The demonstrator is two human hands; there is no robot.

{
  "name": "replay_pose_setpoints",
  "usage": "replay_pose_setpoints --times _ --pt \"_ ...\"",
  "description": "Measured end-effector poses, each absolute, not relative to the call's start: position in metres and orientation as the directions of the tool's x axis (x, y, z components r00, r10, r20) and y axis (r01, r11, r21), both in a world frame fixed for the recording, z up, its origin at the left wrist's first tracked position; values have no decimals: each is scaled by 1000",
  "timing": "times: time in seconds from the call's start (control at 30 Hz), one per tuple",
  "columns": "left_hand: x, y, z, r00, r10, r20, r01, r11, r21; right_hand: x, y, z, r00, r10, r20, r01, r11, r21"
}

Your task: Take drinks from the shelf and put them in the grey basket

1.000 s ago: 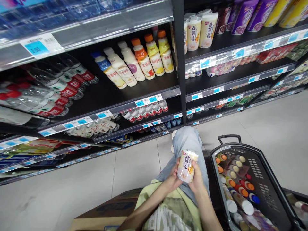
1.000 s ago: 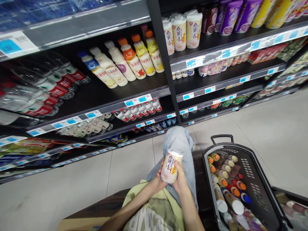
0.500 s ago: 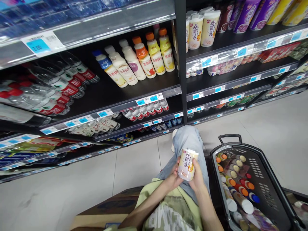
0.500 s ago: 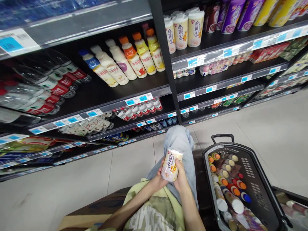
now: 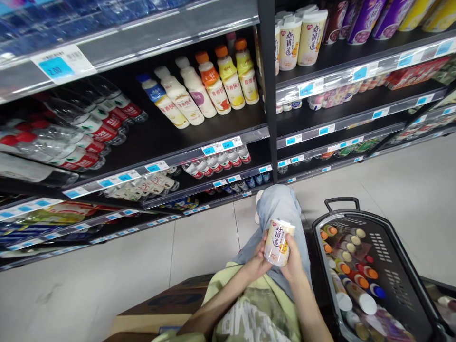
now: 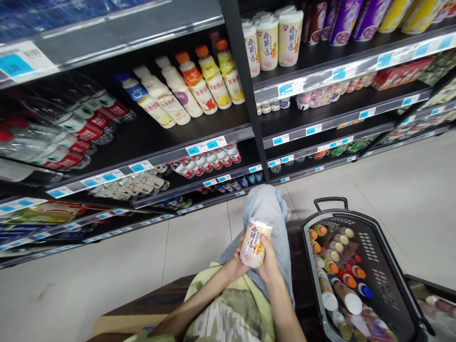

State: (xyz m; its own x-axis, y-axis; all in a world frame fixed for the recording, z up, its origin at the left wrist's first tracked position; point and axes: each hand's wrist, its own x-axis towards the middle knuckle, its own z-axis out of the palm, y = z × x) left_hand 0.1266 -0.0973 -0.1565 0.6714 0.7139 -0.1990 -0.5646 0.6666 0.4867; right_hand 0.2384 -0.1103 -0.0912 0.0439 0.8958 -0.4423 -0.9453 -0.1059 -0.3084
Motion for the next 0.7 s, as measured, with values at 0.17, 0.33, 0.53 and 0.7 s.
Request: replay_pose_setpoints --times 0.17,0.33,0.53,0.7 --pt "125 -98 -162 669 709 -223 -548 673 496 237 -109 -87 57 902 -427 -940 -95 -327" --pt "127 -96 -160 697 694 -180 -563 684 464 239 -110 -90 41 900 -433 -936 -117 -331" --pt "126 -96 -161 700 685 -199 -580 709 401 240 -111 -96 9 881 -473 -952 -137 -274" --pt "126 -96 -161 693 691 -208 -602 712 362 240 -111 -93 32 886 -462 -932 -141 -335"
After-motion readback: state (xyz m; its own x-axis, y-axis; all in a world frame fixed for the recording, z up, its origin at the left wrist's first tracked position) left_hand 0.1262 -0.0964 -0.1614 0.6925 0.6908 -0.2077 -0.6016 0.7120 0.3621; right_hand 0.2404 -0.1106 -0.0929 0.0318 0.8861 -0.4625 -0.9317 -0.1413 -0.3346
